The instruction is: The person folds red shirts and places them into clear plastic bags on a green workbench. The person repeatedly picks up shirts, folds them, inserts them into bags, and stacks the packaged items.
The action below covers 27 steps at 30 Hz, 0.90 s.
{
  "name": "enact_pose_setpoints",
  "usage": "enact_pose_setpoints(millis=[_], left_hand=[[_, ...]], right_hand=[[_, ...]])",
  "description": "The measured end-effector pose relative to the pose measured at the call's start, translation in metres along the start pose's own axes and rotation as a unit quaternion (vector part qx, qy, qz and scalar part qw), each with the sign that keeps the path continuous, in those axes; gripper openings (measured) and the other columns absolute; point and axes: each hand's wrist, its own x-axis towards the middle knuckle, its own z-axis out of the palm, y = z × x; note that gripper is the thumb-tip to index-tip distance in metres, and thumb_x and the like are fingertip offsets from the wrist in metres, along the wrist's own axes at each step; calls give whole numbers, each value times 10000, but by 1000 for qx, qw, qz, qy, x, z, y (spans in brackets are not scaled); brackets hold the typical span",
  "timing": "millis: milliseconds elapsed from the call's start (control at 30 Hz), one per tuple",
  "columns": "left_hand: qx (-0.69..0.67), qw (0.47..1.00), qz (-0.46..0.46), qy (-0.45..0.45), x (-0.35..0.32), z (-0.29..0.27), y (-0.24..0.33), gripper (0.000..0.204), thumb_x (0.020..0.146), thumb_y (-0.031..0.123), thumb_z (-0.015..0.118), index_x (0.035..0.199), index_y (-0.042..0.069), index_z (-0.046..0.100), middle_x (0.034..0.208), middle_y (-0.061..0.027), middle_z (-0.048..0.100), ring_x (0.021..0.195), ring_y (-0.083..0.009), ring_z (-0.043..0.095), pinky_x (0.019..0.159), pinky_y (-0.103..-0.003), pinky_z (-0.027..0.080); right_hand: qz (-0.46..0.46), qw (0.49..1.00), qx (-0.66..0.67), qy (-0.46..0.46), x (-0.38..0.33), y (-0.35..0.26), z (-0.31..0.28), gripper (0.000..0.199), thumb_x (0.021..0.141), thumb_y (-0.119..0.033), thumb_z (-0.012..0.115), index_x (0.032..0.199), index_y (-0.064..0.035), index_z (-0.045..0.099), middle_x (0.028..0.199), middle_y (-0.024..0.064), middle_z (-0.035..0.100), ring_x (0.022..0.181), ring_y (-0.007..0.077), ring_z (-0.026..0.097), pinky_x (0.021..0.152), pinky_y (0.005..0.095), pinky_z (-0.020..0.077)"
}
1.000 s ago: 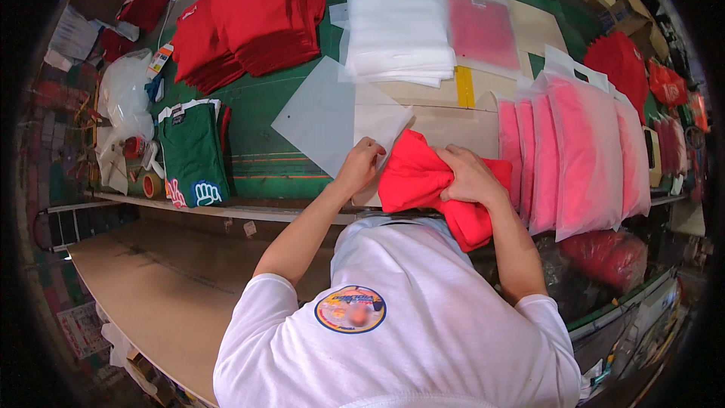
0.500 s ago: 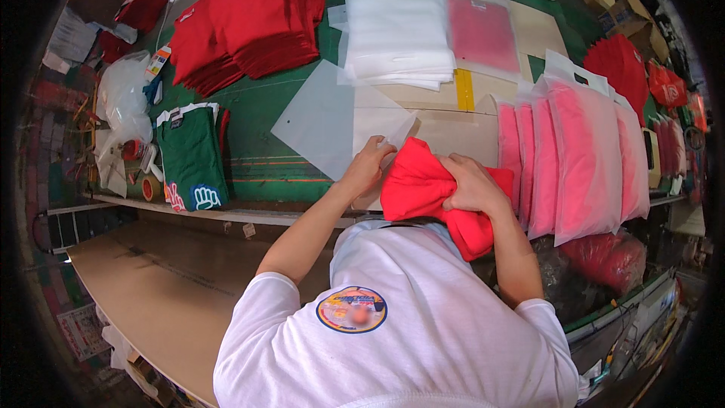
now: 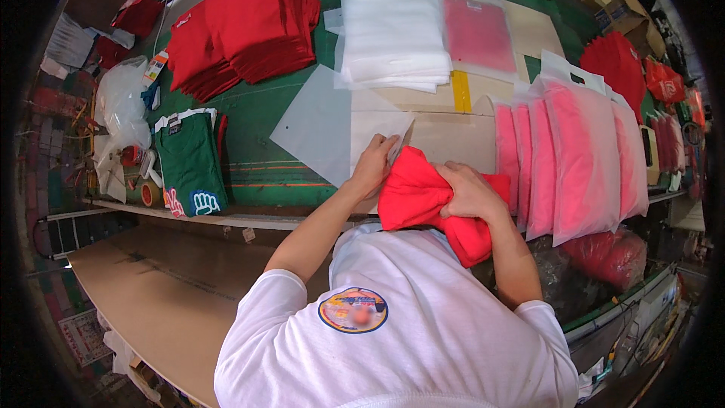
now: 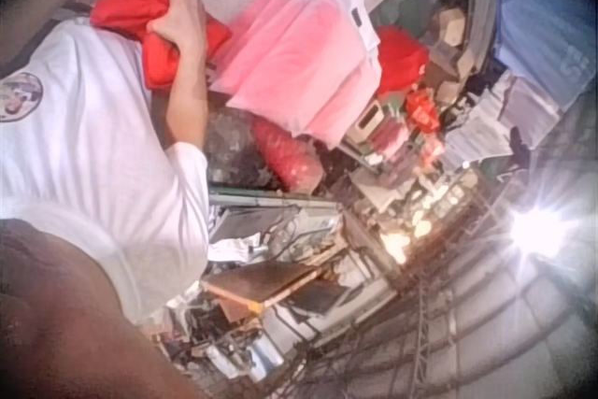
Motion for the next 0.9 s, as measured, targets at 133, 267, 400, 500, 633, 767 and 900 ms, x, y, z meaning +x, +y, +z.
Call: enact_pose_setpoints(millis=[133, 267, 400, 500, 633, 767, 900], left_hand=[[101, 995, -10, -12, 9, 5, -13, 377, 765, -23, 666, 1134, 28, 728, 1088, -215, 595, 930, -395, 655, 803, -465, 533], [121, 992, -24, -35, 12, 3, -19, 294, 771, 5, 679, 1047, 60, 766, 1127, -230, 598, 989, -434, 654, 837, -508, 534], [139, 990, -21, -8, 6, 2, -12, 211, 796, 38, 676, 987, 64, 762, 1126, -216, 604, 971, -432, 662, 823, -503, 541], [193, 980, -29, -25, 5, -3, 0, 211, 837, 74, 649, 1032, 66, 731, 1112, -215, 607, 951, -431, 671, 808, -506, 554], [238, 971, 23, -26, -1, -6, 7, 277, 897, 159, 614, 1162, 88, 659, 1134, -220, 609, 949, -431, 680, 811, -510, 568], [129, 980, -130, -72, 7, -15, 27, 372, 947, 253, 589, 1295, 124, 566, 1300, -225, 575, 1044, -431, 668, 873, -478, 565], [83, 986, -95, -112, 7, -15, 22, 448, 967, 291, 567, 1378, 128, 500, 1409, -153, 527, 1121, -428, 644, 922, -458, 551]], right_hand=[[-7, 1000, 10, -1, -2, -3, -3, 934, 527, -140, 834, 1416, -69, 558, 1160, 253, 650, 1128, 456, 605, 1011, 474, 508], [-4, 999, 27, -15, -3, -4, -3, 930, 540, -138, 844, 1423, -82, 558, 1180, 258, 648, 1140, 454, 611, 1006, 476, 514], [-1, 999, 34, -20, -2, -5, -2, 931, 540, -133, 846, 1425, -86, 558, 1193, 259, 646, 1148, 454, 612, 1006, 474, 517], [-19, 999, 42, -22, -1, 0, 1, 927, 540, -133, 843, 1422, -86, 560, 1203, 261, 645, 1153, 453, 610, 1009, 469, 518], [-55, 994, 91, -17, 3, 1, -2, 901, 517, -137, 859, 1375, -73, 593, 1207, 233, 676, 1147, 427, 633, 1018, 441, 517], [-74, 979, 182, -57, 17, 7, -11, 862, 507, -90, 882, 1330, -60, 626, 1197, 176, 723, 1129, 335, 674, 1024, 386, 510], [-31, 948, 278, -149, 37, 20, -3, 836, 524, -25, 884, 1322, -61, 639, 1193, 117, 746, 1115, 223, 671, 1015, 341, 500]])
